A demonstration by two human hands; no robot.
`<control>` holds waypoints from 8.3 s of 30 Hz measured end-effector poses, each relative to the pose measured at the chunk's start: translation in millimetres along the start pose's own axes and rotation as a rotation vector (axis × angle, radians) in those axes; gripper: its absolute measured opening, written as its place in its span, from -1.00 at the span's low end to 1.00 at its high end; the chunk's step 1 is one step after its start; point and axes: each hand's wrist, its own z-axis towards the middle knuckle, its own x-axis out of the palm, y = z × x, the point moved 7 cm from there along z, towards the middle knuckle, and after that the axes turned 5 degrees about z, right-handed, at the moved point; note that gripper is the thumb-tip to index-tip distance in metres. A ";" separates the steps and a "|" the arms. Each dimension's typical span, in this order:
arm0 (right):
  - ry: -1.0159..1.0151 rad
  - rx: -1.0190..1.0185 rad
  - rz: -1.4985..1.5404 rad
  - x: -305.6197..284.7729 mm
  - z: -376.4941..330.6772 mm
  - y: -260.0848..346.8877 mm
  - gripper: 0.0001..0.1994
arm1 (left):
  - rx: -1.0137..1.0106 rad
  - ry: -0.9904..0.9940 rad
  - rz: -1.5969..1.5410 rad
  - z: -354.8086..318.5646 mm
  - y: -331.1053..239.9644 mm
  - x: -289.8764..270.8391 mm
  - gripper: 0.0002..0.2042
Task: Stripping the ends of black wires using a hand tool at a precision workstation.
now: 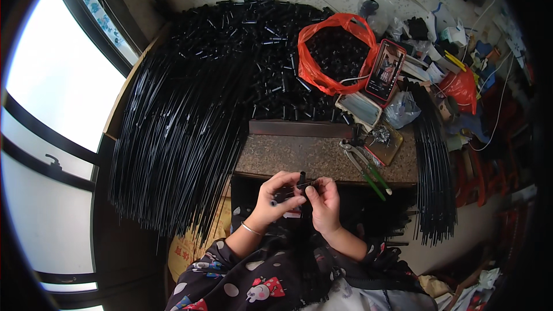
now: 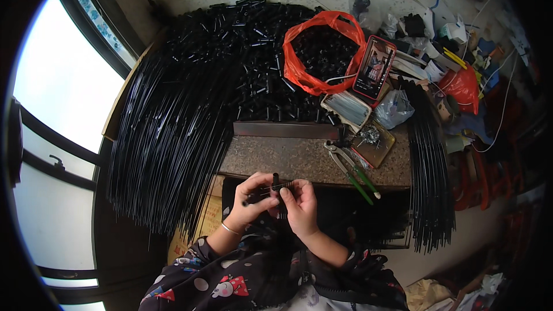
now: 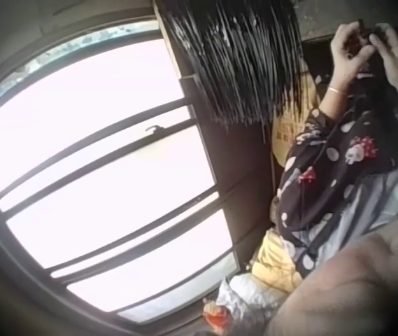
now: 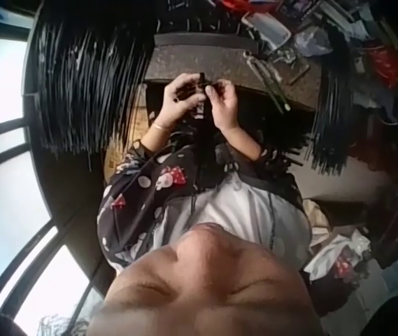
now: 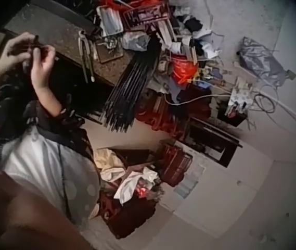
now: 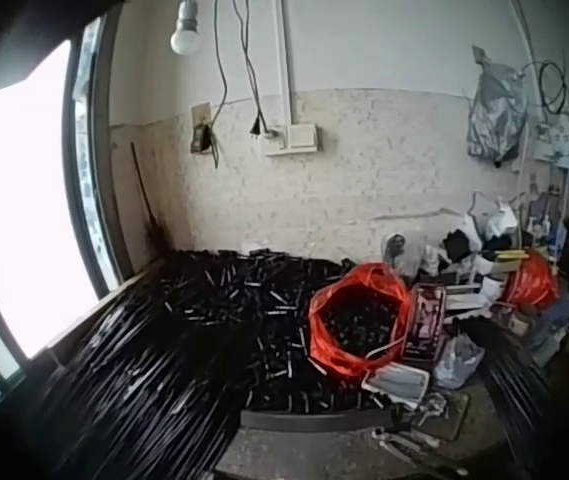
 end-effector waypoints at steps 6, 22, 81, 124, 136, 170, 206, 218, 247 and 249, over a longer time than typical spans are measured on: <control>-0.054 -0.053 0.014 -5.7 -0.2 -0.9 -0.82 | -0.140 -0.070 -0.104 -1.8 21.1 -3.2 -0.69; 0.308 0.236 0.185 6.2 -1.1 -28.0 -0.81 | -0.413 0.140 -0.224 2.6 27.9 -10.1 -0.77; 0.181 0.374 0.311 13.5 -8.4 -12.1 -0.84 | -0.072 0.488 0.291 48.6 -35.4 0.2 -0.75; 0.720 0.344 0.513 21.7 -30.8 -5.0 -0.71 | 0.146 0.433 -0.506 5.9 -12.0 23.7 -0.89; 0.193 0.041 0.288 -4.9 -11.6 9.6 -0.80 | -0.007 0.228 -0.473 18.9 -3.1 12.0 -0.41; 0.521 0.192 -0.014 11.1 12.6 23.9 -0.83 | 0.109 0.523 -0.008 24.1 -48.3 15.0 -0.68; 0.136 -1.000 -0.898 63.4 -24.4 143.3 -0.82 | 0.195 0.199 0.266 21.5 -63.3 35.5 -0.77; 0.003 -0.288 -1.831 -111.4 -11.7 70.9 -0.54 | 0.224 0.087 0.124 23.5 -109.1 25.2 -0.76; 0.685 0.790 0.177 17.6 -76.8 68.5 -0.71 | 0.245 0.138 0.104 34.0 -147.9 11.0 -0.18; 0.705 0.437 -0.484 37.2 -46.9 94.9 -0.61 | 0.372 0.006 0.149 31.8 -157.3 1.6 -0.23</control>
